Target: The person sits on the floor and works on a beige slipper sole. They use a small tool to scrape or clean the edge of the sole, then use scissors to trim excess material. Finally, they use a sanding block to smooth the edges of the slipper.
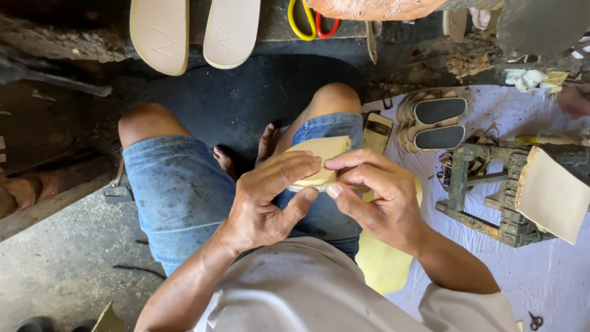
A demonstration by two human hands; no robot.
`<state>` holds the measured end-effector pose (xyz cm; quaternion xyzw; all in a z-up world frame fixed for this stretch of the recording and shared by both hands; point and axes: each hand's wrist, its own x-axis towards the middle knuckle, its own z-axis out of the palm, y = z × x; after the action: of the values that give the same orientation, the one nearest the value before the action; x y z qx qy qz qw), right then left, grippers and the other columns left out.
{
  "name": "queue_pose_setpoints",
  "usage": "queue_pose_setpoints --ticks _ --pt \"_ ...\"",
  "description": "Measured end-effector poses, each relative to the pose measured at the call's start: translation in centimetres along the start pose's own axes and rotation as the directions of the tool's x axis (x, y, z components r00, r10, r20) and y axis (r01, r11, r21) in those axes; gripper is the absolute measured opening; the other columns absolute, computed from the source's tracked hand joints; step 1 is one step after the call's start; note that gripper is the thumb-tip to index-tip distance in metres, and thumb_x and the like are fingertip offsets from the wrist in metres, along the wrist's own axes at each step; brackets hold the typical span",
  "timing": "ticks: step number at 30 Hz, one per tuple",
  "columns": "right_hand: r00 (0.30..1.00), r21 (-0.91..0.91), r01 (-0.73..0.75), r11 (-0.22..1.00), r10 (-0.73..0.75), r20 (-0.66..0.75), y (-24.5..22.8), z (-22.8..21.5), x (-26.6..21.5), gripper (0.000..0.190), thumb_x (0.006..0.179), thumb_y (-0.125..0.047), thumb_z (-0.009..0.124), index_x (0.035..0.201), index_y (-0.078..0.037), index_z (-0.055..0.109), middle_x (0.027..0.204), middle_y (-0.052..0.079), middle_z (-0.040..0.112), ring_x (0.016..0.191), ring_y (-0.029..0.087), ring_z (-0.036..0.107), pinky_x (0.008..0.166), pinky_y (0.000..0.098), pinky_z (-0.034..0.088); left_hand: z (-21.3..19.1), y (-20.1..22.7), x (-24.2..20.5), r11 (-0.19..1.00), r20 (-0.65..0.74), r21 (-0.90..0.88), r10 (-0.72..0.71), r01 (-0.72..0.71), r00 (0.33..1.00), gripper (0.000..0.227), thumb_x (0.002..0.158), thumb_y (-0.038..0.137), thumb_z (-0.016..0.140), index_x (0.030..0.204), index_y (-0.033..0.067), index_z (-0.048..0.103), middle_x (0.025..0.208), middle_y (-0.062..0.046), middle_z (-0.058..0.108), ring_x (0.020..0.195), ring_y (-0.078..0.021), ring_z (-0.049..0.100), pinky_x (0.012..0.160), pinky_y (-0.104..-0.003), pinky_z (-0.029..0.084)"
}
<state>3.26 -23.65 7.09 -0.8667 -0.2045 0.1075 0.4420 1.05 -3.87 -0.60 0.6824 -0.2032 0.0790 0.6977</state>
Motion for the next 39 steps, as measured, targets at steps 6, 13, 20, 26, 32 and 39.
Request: queue_pose_setpoints --ticks 6,13,20,26,32,39 --pt "0.997 0.011 0.067 0.998 -0.066 -0.027 0.2 0.7 -0.2 0.02 0.095 -0.013 0.065 0.085 0.004 0.067 0.108 0.02 0.069 0.08 0.02 0.07 0.067 0.0256 0.06 0.0 0.4 -0.3 0.981 -0.015 -0.108 -0.162 0.16 0.987 0.029 0.1 0.021 0.066 0.121 0.0011 0.067 0.123 -0.016 0.072 0.123 -0.0339 0.071 0.116 -0.048 0.055" --pt "0.995 -0.03 0.07 0.997 -0.072 -0.075 0.0 1.4 -0.4 0.022 0.095 -0.016 0.065 0.084 0.004 0.067 0.104 0.02 0.071 0.081 0.022 0.071 0.07 0.0278 0.058 -1.0 0.0 -0.1 0.988 0.036 -0.101 -0.118 0.121 0.992 0.032 0.102 0.026 0.06 0.118 -0.0009 0.067 0.118 -0.015 0.073 0.116 -0.0336 0.073 0.108 -0.045 0.058" --pt "0.985 0.144 0.04 0.989 -0.015 -0.173 -0.4 2.9 -0.1 0.011 0.089 -0.006 0.076 0.08 0.0 0.074 0.1 0.013 0.076 0.074 0.019 0.079 0.062 0.0259 0.064 -2.4 0.1 -0.6 0.992 0.035 -0.112 -0.061 0.065 0.998 0.037 0.097 0.023 0.069 0.118 -0.0065 0.068 0.112 -0.028 0.071 0.112 -0.0529 0.068 0.096 -0.061 0.054" --pt "0.968 -0.18 0.17 0.969 -0.199 -0.154 -1.8 3.7 -0.8 0.013 0.087 -0.014 0.08 0.085 -0.003 0.073 0.102 0.015 0.074 0.077 0.031 0.077 0.061 0.0358 0.064 -3.4 0.0 -3.6 0.995 0.028 0.082 -0.059 0.056 0.998 0.033 0.096 0.017 0.069 0.124 -0.0017 0.069 0.121 -0.022 0.072 0.12 -0.0502 0.066 0.099 -0.056 0.054" --pt "0.976 -0.351 0.21 0.913 -0.215 0.025 -1.9 2.0 -1.3 0.018 0.094 -0.023 0.076 0.1 -0.006 0.073 0.081 0.004 0.058 0.07 0.022 0.052 0.07 0.0363 0.043 -4.9 -0.4 -4.7 0.986 0.131 0.145 -0.101 0.081 0.986 0.041 0.106 0.021 0.054 0.137 -0.0062 0.053 0.135 -0.026 0.063 0.132 -0.0402 0.062 0.116 -0.047 0.051" --pt "0.993 -0.166 0.121 0.979 -0.116 0.039 -0.6 2.8 -1.2 0.014 0.091 -0.018 0.078 0.101 -0.008 0.077 0.078 0.003 0.053 0.068 0.018 0.05 0.071 0.0312 0.042 -4.9 -1.2 -5.2 0.991 0.115 0.089 -0.112 0.102 0.987 0.048 0.104 0.032 0.057 0.135 -0.0035 0.057 0.137 -0.022 0.064 0.136 -0.0395 0.06 0.119 -0.049 0.049"
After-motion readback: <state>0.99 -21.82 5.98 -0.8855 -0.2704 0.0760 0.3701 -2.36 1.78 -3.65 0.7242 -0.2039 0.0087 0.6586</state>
